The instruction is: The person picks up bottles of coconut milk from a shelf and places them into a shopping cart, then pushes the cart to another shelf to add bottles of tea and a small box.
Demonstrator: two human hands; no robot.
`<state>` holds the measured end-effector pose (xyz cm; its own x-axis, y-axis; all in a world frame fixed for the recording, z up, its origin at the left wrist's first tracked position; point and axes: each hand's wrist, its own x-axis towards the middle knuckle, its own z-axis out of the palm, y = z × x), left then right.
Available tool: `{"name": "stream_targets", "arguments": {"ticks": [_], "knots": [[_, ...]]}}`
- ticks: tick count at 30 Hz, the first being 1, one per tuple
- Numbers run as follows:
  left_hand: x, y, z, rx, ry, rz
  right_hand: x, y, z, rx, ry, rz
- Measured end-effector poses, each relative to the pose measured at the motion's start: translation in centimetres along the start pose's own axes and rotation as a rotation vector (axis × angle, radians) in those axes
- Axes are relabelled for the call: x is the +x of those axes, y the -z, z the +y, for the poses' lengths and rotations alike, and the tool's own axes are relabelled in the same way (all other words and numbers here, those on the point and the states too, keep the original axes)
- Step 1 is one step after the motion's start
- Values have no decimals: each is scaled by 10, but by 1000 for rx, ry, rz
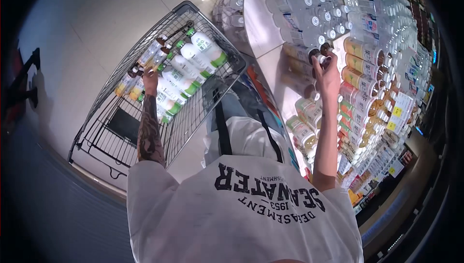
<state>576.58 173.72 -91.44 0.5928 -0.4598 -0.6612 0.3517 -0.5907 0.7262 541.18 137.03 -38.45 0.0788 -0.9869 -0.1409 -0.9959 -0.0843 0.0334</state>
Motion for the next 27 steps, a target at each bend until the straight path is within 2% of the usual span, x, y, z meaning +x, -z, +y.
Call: {"name": "stream_targets", "arguments": {"ticks": [1,3,5,6,8,9,12,14,16,17,18,20,24,27], "knots": [[13,-2,-19,50,4,37,-8,4,-6,5,12,61],[23,-8,-18,213,-24,22,-24,9,-14,104,65,161],[30,-16,-12,367,-74,-48,-50,13,-34,227,51,131],[36,-22,-5,477,-189,-57,-66,13,-46,236,67,129],[40,-36,15,692,-424,-87,-96,0,-54,278,24,-32],[29,-45,50,631,-451,-99,-112,-8,-63,281,35,-144],[48,-78,88,706,-421,-191,-149,-43,-71,328,0,-510],[66,-92,93,727,-416,-350,-170,-65,-67,329,19,-607],[109,-107,51,1012,-342,-407,-176,-74,-67,339,16,-678],[115,-110,57,1125,-263,-437,-176,-75,-66,349,3,-701],[118,-113,69,1238,-192,-465,-176,-77,-64,359,-11,-718],[118,-118,71,1295,-228,-429,-175,-79,-54,384,-67,-667],[131,-104,49,1388,-561,-351,-180,-81,-29,434,-151,-591],[95,-78,88,1378,-670,-355,-189,-77,-19,456,-186,-594]]}}
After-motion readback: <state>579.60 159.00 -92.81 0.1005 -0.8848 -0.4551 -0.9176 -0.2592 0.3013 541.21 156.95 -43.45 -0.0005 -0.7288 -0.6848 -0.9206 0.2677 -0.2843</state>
